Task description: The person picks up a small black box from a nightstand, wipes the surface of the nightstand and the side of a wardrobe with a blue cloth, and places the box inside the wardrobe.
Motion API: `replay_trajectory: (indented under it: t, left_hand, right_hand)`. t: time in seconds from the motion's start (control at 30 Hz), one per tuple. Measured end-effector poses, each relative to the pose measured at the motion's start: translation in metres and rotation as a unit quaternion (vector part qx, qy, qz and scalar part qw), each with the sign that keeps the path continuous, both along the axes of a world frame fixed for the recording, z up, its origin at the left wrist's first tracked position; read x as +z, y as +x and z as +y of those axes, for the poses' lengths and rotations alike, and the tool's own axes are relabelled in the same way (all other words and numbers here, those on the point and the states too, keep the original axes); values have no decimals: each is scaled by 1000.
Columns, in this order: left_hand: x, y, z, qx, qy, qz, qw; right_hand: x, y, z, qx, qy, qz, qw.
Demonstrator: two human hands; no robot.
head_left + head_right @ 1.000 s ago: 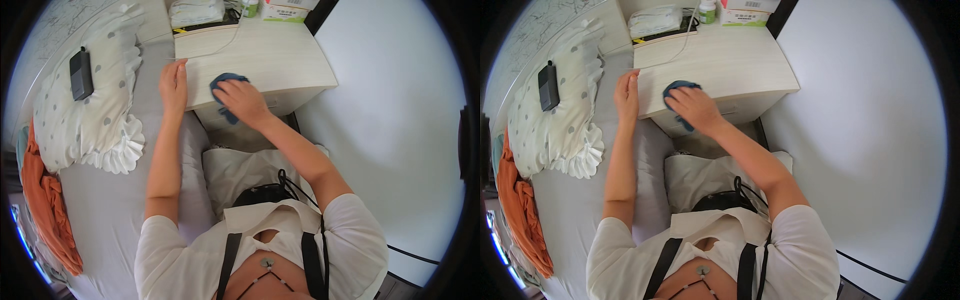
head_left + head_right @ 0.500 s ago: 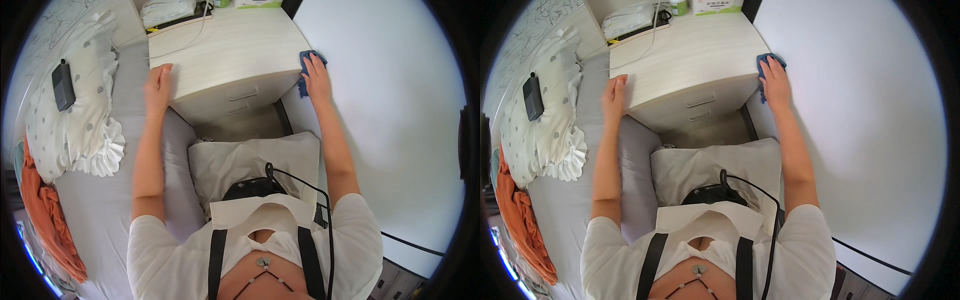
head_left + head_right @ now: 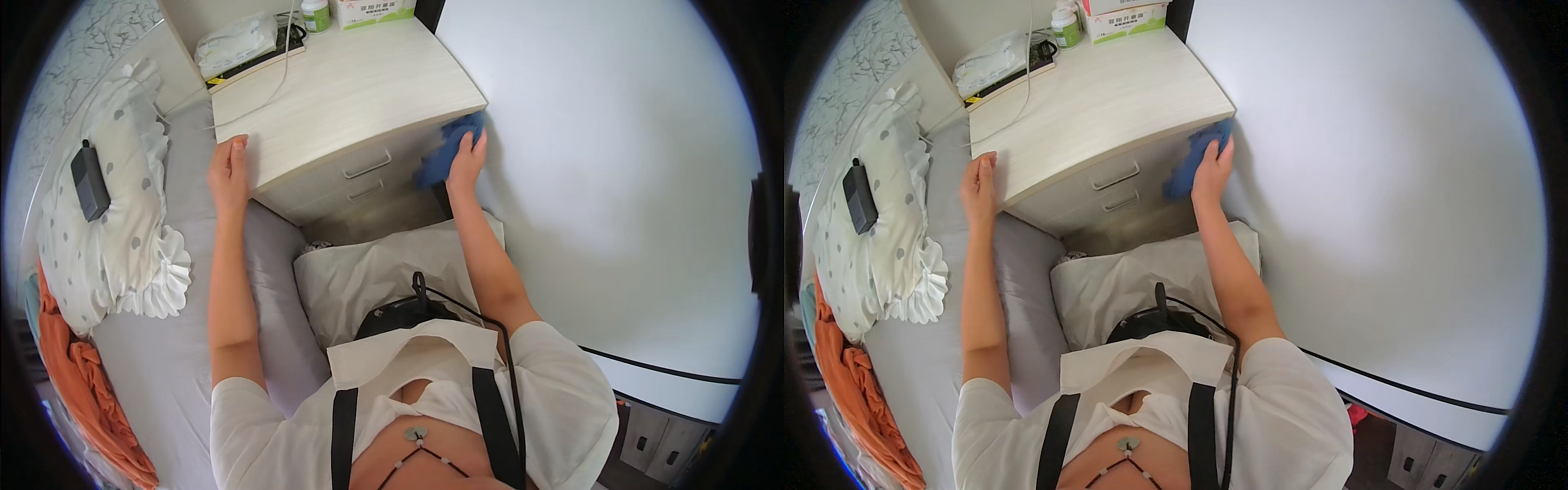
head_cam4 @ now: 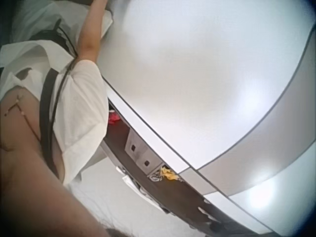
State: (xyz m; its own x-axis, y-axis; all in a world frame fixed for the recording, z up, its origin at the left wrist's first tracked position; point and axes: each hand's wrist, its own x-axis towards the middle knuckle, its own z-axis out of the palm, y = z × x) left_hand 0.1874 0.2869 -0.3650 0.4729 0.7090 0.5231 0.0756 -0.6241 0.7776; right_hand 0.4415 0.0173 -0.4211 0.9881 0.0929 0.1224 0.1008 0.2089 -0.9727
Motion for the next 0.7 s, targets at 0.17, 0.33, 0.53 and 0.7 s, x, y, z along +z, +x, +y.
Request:
replay_trajectory:
  t: [0.17,0.33,0.53,0.7]
  left_hand:
    - [15,4,-18,29,30,35,999]
    - [8,1,-10,39,93,9,995]
    - [7,-5,-10,44,60,-22,997]
    - [4,1,-8,48,41,-36,997]
  right_hand:
    - [-24,1,40,-14,61,13,998]
    - [-85,2,40,32,62,100,993]
    - [-72,14,-1,78,135,133,979]
    - [7,-21,36,79,192,94,974]
